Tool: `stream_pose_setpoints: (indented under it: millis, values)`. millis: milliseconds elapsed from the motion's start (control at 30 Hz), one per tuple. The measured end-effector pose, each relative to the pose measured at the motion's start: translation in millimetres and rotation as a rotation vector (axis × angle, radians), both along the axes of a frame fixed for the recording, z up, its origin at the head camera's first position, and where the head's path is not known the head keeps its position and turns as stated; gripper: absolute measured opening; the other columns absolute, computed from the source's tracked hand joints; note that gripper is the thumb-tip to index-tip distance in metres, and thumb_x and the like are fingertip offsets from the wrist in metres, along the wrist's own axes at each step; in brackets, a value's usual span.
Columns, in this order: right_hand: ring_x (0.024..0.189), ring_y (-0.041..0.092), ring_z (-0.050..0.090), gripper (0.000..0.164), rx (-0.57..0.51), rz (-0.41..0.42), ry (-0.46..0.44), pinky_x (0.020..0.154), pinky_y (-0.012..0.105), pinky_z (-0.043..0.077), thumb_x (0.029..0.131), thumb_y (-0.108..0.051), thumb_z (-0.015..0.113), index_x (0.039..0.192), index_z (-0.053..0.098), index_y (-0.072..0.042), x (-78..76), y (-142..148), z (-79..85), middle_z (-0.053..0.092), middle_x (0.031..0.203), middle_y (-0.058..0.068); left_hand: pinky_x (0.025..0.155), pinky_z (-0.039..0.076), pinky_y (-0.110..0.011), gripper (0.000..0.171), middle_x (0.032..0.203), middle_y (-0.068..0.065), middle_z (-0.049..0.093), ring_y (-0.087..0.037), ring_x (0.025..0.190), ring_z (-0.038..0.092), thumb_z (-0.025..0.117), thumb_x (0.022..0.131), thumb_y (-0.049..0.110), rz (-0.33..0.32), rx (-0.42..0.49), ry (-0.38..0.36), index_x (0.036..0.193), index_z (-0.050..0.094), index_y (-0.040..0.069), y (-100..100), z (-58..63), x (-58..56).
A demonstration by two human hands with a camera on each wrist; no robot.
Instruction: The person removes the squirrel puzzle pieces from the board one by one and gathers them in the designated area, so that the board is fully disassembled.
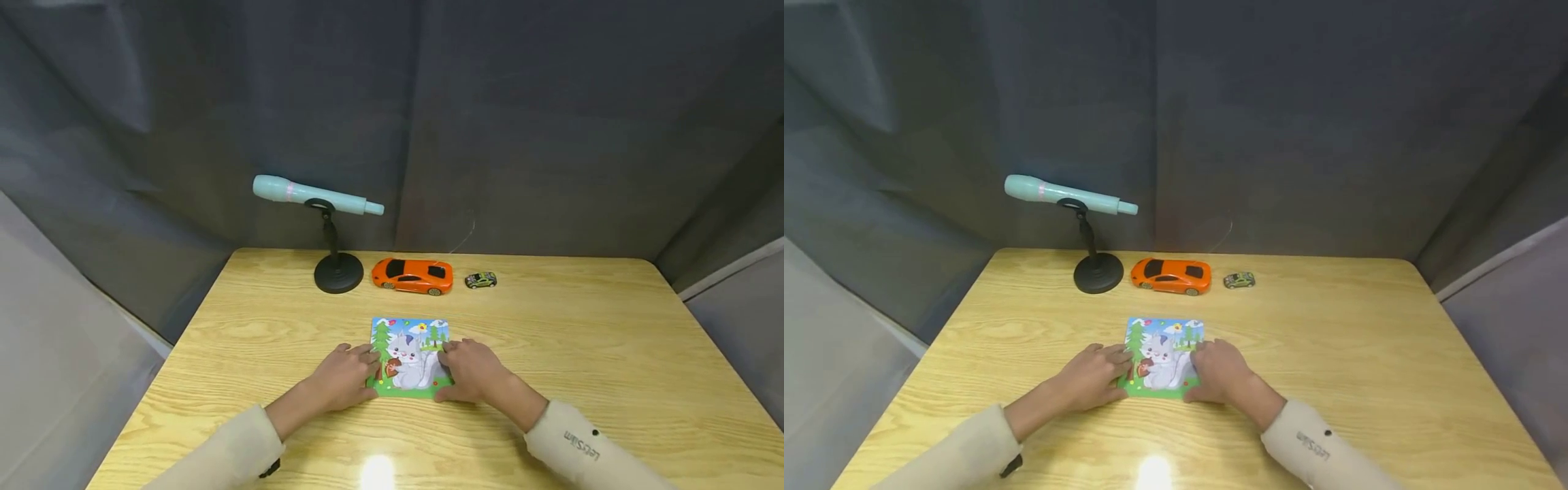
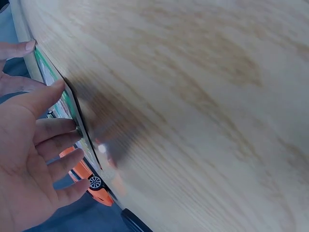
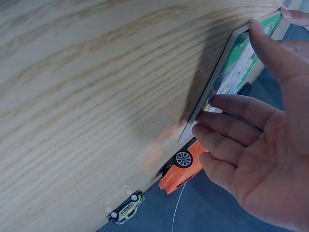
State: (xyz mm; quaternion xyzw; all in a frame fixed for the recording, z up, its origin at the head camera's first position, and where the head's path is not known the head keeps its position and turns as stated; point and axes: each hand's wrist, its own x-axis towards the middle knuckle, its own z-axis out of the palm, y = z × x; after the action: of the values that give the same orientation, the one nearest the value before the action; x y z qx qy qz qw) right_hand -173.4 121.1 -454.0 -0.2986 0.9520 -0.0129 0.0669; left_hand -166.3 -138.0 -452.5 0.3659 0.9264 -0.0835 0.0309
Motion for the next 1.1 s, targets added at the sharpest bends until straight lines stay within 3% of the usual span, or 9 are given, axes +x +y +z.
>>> stream_pose_setpoints:
  millis: [167, 367, 467, 533, 600, 700, 833, 967, 1100]
  values:
    - [0.111, 0.032, 0.061, 0.068, -0.019, -0.006, 0.006, 0.102, 0.048, 0.043, 0.071, -0.059, 0.073, 0.106, 0.067, -0.002, 2.1, -1.2, -0.3, 0.063, 0.122, 0.018, 0.1, 0.045, -0.045, 0.039, 0.132, -0.001, 0.061, -0.021, 0.127, 0.052, 0.065, 0.085, 0.048, -0.023, 0.026, 0.014, 0.11, 0.07, 0.018, -0.5, 0.6, -1.6]
    - [0.107, 0.032, 0.062, 0.071, -0.095, 0.008, 0.015, 0.097, 0.047, 0.047, 0.072, -0.057, 0.074, 0.115, 0.064, 0.0, 1.1, 2.1, 0.5, 0.063, 0.123, 0.017, 0.089, 0.049, -0.038, 0.02, 0.108, 0.004, 0.069, -0.016, 0.106, 0.059, 0.069, 0.084, 0.043, -0.07, 0.125, 0.034, 0.084, 0.069, 0.023, 2.8, 2.8, -6.8]
    - [0.106, 0.033, 0.064, 0.071, -0.157, -0.01, 0.023, 0.092, 0.045, 0.05, 0.075, -0.052, 0.075, 0.12, 0.062, 0.002, -4.1, 5.8, 3.6, 0.063, 0.123, 0.018, 0.091, 0.049, -0.039, 0.028, 0.114, 0.0, 0.067, -0.017, 0.109, 0.058, 0.068, 0.084, 0.044, -0.084, 0.165, 0.034, 0.094, 0.071, 0.018, 9.4, 3.4, -10.4]
    - [0.108, 0.033, 0.063, 0.069, -0.19, -0.041, 0.026, 0.092, 0.044, 0.051, 0.076, -0.047, 0.075, 0.122, 0.061, 0.003, -10.0, 8.9, 5.3, 0.063, 0.123, 0.018, 0.094, 0.048, -0.04, 0.04, 0.126, -0.003, 0.062, -0.019, 0.118, 0.055, 0.066, 0.085, 0.047, -0.084, 0.166, 0.019, 0.11, 0.069, 0.016, 15.8, 1.1, -14.0]
    - [0.111, 0.033, 0.062, 0.065, -0.214, -0.093, 0.02, 0.092, 0.044, 0.051, 0.077, -0.041, 0.076, 0.122, 0.06, 0.004, -17.0, 11.7, 6.9, 0.063, 0.122, 0.019, 0.101, 0.045, -0.043, 0.055, 0.139, -0.006, 0.053, -0.021, 0.129, 0.048, 0.062, 0.087, 0.052, -0.072, 0.161, -0.028, 0.128, 0.06, 0.016, 23.1, -2.0, -17.6]
    - [0.093, 0.026, 0.064, 0.054, -0.288, -0.155, -0.012, 0.082, 0.039, 0.054, 0.079, -0.03, 0.077, 0.118, 0.063, 0.005, -29.6, 15.4, 7.2, 0.067, 0.107, 0.015, 0.109, 0.037, -0.047, 0.066, 0.152, -0.007, 0.036, -0.023, 0.141, 0.034, 0.055, 0.089, 0.055, -0.045, 0.159, -0.122, 0.143, 0.044, 0.018, 33.6, -6.6, -22.2]
    - [0.07, 0.014, 0.05, 0.038, -0.417, -0.235, -0.12, 0.065, 0.028, 0.045, 0.083, -0.019, 0.073, 0.112, 0.066, 0.005, -47.0, 18.3, -1.2, 0.061, 0.081, 0.005, 0.114, 0.026, -0.052, 0.073, 0.159, -0.007, 0.019, -0.024, 0.147, 0.018, 0.051, 0.09, 0.059, 0.0, 0.152, -0.239, 0.15, 0.031, 0.021, 43.0, -12.8, -25.0]
    - [0.068, 0.012, 0.046, 0.031, -0.483, -0.294, -0.209, 0.063, 0.025, 0.039, 0.086, -0.018, 0.069, 0.112, 0.067, 0.0, -58.7, 19.4, -11.5, 0.056, 0.075, 0.0, 0.115, 0.022, -0.054, 0.077, 0.161, -0.007, 0.011, -0.025, 0.149, 0.013, 0.047, 0.089, 0.064, 0.037, 0.098, -0.298, 0.151, 0.025, 0.024, 48.5, -15.4, -23.1]
    - [0.07, 0.013, 0.047, 0.031, -0.514, -0.319, -0.229, 0.064, 0.026, 0.04, 0.087, -0.019, 0.07, 0.112, 0.067, -0.002, -63.6, 18.0, -16.3, 0.056, 0.076, 0.0, 0.115, 0.022, -0.054, 0.076, 0.161, -0.007, 0.01, -0.026, 0.149, 0.012, 0.045, 0.089, 0.064, 0.047, 0.074, -0.304, 0.152, 0.025, 0.025, 52.8, -13.9, -21.7]
